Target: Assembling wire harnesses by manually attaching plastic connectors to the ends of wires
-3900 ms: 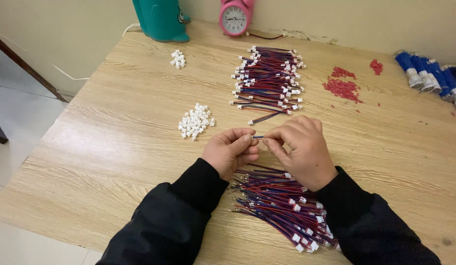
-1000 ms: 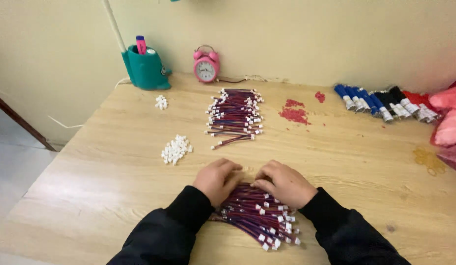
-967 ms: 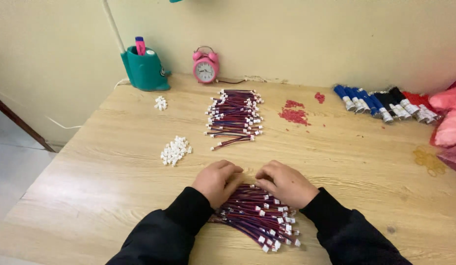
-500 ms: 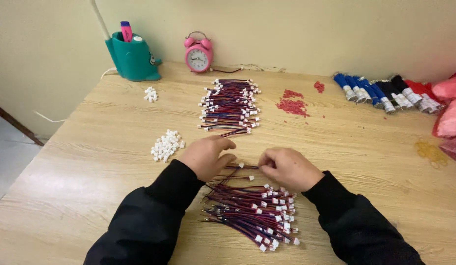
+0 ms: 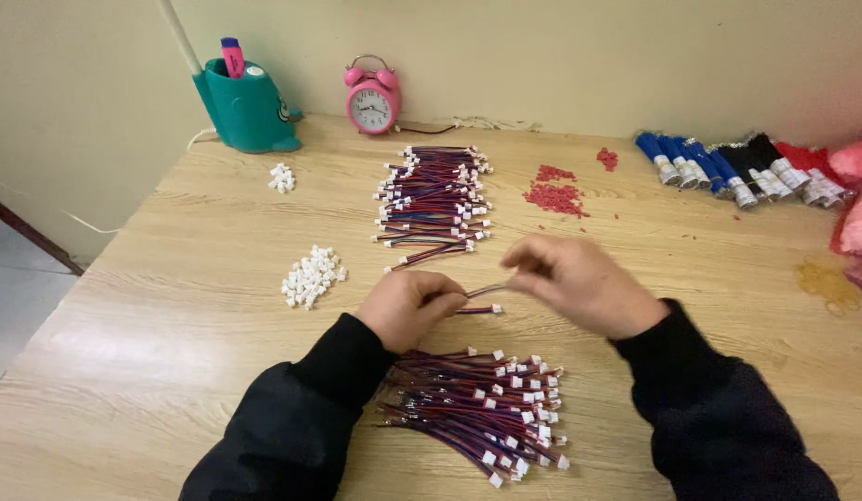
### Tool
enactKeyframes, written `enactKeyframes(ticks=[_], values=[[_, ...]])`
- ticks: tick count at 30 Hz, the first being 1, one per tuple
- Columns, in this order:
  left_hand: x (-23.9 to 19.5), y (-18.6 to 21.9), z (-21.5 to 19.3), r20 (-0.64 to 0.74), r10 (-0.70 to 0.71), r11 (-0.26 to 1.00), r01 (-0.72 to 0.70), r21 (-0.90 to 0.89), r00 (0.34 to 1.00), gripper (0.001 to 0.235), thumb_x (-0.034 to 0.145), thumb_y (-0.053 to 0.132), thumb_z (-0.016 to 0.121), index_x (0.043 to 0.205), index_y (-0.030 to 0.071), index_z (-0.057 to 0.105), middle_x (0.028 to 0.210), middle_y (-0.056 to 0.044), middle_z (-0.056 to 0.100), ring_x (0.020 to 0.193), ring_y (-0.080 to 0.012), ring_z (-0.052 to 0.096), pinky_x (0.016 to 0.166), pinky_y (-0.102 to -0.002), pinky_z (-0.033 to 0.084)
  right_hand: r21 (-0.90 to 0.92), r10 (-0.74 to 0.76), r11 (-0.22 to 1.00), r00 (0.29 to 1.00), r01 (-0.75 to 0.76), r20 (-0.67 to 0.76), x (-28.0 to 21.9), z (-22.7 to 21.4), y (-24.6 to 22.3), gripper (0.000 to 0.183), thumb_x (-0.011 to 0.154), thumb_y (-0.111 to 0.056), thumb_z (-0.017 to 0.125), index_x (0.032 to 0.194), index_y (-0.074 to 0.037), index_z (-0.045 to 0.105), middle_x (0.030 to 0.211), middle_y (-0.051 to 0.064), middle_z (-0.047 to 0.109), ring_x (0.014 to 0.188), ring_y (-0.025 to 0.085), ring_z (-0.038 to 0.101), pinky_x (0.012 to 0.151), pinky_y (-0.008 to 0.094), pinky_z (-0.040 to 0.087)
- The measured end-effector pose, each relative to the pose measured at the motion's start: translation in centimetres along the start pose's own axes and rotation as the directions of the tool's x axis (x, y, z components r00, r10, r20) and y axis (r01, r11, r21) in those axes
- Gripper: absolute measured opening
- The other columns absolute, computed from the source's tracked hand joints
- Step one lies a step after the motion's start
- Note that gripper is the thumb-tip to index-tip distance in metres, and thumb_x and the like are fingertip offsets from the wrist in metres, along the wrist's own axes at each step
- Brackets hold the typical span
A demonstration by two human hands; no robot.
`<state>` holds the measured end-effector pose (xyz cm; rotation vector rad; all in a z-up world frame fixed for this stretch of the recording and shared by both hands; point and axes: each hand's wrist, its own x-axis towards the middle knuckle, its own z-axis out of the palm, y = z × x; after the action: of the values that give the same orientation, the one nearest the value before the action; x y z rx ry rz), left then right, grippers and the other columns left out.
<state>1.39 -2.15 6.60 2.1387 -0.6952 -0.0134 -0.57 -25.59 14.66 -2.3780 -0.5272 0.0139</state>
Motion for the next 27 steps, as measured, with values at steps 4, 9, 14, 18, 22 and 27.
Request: enactKeyframes(ticks=[4, 9, 14, 18, 22, 27], values=[[-0.8, -0.8, -0.6, 0.014, -0.159, 0.971, 0.159, -0.178, 0.987, 0.018, 0.084, 0.028, 0.069, 0.092, 0.014, 0.077, 0.069, -0.002, 0.075, 0.068, -0.0138, 0.071, 0.068, -0.029, 0.055, 0.052, 0.071, 0.996, 0.990, -0.066, -0.122, -0.6, -2.8, 0.9, 0.020, 0.081, -0.010, 0.073, 0.101, -0.011, 0.071, 0.072, 0.005, 0.069, 0.065, 0.014, 0.062, 0.060, 0.029, 0.052], [-0.7, -1.0, -0.6, -0.237, -0.065, 0.996, 0.048, -0.074, 0.969, 0.039, 0.078, 0.036, 0.079, 0.113, 0.019, 0.072, 0.111, -0.009, 0.068, 0.100, -0.0276, 0.068, 0.082, -0.038, 0.055, 0.228, 0.090, 0.972, 0.979, -0.047, -0.183, -0.7, -2.9, 1.5, 0.025, 0.081, -0.005, 0.073, 0.106, -0.005, 0.070, 0.073, 0.003, 0.064, 0.065, 0.011, 0.059, 0.059, 0.025, 0.051], [-0.6, 1.5, -1.5, -0.347, 0.312, 0.941, -0.237, 0.241, 0.884, 0.043, 0.085, 0.029, 0.071, 0.122, 0.010, 0.063, 0.120, -0.017, 0.061, 0.115, -0.0384, 0.058, 0.097, -0.048, 0.045, 0.098, -0.051, 0.992, 0.973, 0.075, -0.225, 0.1, -0.5, 0.2, 0.020, 0.080, -0.008, 0.075, 0.100, -0.008, 0.072, 0.072, 0.005, 0.066, 0.065, 0.014, 0.061, 0.061, 0.028, 0.051], [-0.1, 1.2, 0.2, -0.285, 0.453, 0.843, -0.303, 0.444, 0.845, 0.032, 0.086, 0.036, 0.069, 0.115, 0.021, 0.067, 0.095, -0.001, 0.069, 0.098, -0.0225, 0.067, 0.096, -0.045, 0.044, -0.009, -0.268, 0.963, 0.947, 0.271, -0.179, 1.0, 1.8, -2.5, 0.018, 0.081, -0.016, 0.077, 0.098, -0.013, 0.072, 0.074, 0.002, 0.067, 0.069, 0.016, 0.067, 0.066, 0.029, 0.054], [-0.5, 1.1, -0.9, -0.378, 0.407, 0.879, -0.243, 0.410, 0.832, 0.014, 0.090, 0.029, 0.065, 0.103, 0.029, 0.071, 0.081, 0.005, 0.069, 0.078, -0.0192, 0.069, 0.073, -0.032, 0.056, 0.104, -0.261, 0.954, 0.948, 0.283, -0.183, 2.1, 2.1, -2.4, 0.019, 0.081, -0.018, 0.078, 0.099, -0.012, 0.074, 0.072, 0.001, 0.066, 0.067, 0.013, 0.063, 0.067, 0.028, 0.054], [-0.7, 2.5, -2.6, -0.346, 0.783, 0.521, -0.240, 0.819, 0.517, 0.018, 0.087, 0.019, 0.062, 0.102, 0.025, 0.070, 0.076, 0.006, 0.061, 0.056, -0.0093, 0.062, 0.061, -0.024, 0.052, 0.727, 0.074, 0.684, 0.997, -0.063, 0.017, 2.1, 3.9, -1.8, 0.027, 0.091, -0.021, 0.064, 0.107, 0.000, 0.065, 0.075, 0.008, 0.068, 0.063, 0.013, 0.066, 0.056, 0.024, 0.055]])
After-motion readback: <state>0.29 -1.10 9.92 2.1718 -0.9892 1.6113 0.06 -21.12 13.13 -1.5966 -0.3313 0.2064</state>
